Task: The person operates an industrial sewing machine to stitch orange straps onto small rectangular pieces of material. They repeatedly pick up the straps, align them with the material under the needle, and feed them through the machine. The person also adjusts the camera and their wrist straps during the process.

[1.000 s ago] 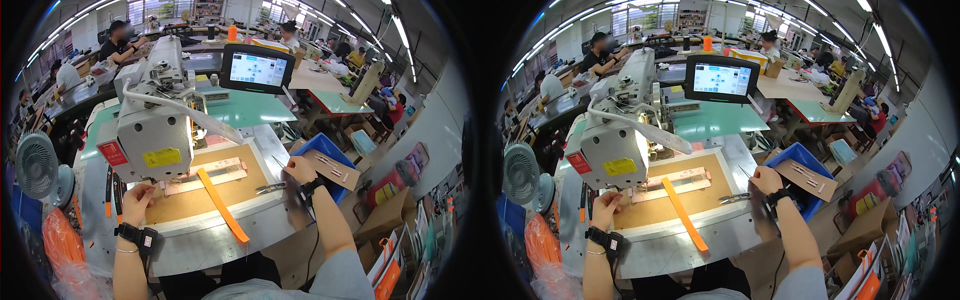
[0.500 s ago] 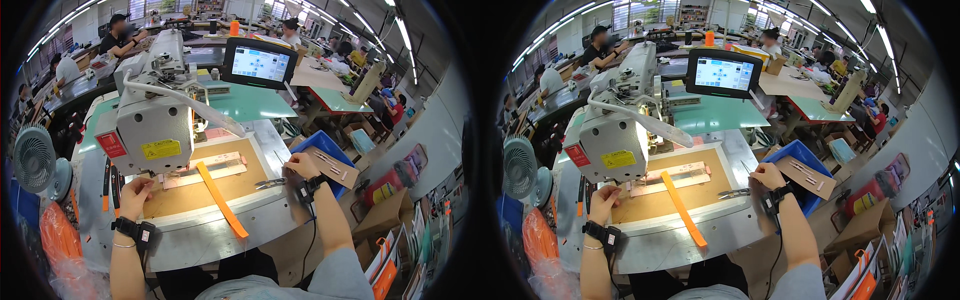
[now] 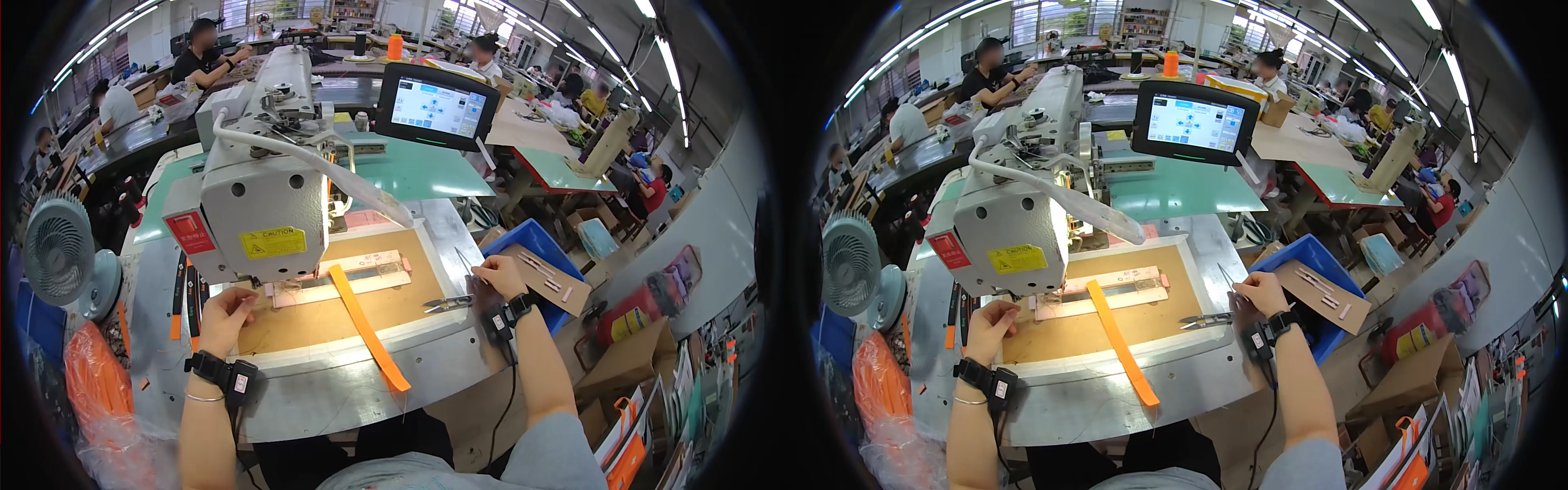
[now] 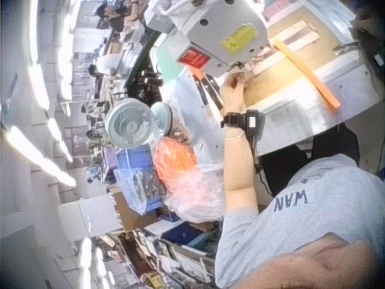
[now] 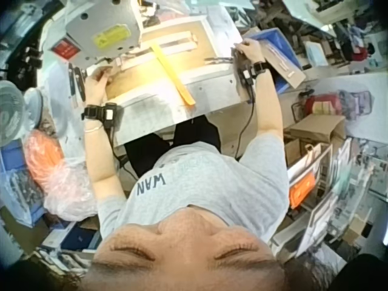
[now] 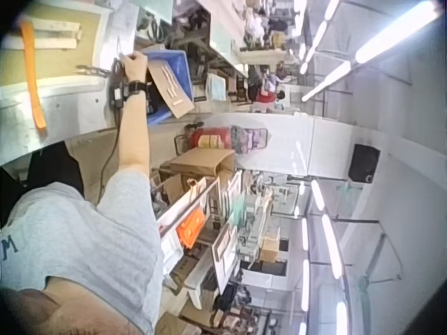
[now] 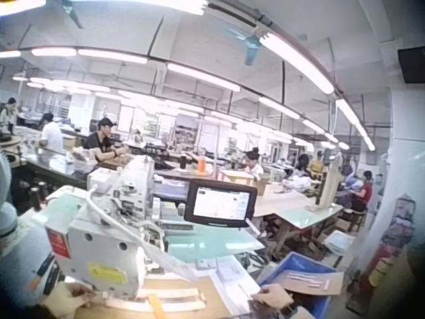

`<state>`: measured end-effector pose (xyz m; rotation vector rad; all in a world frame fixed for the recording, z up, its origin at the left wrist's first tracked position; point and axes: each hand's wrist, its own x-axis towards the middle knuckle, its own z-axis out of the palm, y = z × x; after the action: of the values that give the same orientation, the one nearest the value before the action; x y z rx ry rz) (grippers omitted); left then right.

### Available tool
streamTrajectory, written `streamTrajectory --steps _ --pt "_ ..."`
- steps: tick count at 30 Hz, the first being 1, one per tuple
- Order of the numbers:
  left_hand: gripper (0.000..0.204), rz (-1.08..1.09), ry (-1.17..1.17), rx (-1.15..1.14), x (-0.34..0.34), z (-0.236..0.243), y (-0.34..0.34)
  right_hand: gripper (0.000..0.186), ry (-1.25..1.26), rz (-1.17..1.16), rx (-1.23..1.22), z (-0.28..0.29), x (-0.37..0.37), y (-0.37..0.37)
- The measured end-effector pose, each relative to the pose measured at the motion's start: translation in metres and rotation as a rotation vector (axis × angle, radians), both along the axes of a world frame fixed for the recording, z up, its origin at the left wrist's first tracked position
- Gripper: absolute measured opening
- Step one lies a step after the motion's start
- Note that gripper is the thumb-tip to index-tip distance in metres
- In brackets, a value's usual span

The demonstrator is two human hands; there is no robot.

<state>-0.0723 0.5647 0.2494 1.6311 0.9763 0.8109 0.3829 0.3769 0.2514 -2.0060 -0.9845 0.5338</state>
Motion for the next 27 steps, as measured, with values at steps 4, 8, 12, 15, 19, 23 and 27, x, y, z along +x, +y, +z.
streamTrajectory --steps 4,8,12,15,19,23,27 --pt "0.014 0.014 0.006 0.004 0.002 0.008 -0.004 0.022 -0.029 0.008 0.019 -0.004 0.005 0.001" --pt "0.016 -0.016 0.054 0.086 -0.003 0.003 -0.002 0.023 0.027 0.03 0.12 -0.018 0.018 0.0" --pt "0.023 -0.015 0.068 0.085 -0.002 -0.001 -0.001 0.019 0.233 -0.018 0.193 -0.019 0.021 -0.017" --pt "0.02 -0.05 0.063 0.114 -0.005 0.003 -0.003 0.013 0.256 0.015 0.141 -0.004 0.015 -0.026" --pt "0.024 -0.001 0.052 0.28 -0.002 -0.009 0.0 0.012 0.32 -0.08 -0.036 0.009 0.017 -0.041" --pt "0.025 0.017 0.109 0.216 -0.007 0.004 -0.007 0.016 -0.557 0.356 0.167 0.009 0.006 -0.039" --pt "0.025 0.027 0.159 0.252 -0.008 -0.001 -0.004 0.017 0.093 0.102 0.104 0.038 -0.036 -0.033"
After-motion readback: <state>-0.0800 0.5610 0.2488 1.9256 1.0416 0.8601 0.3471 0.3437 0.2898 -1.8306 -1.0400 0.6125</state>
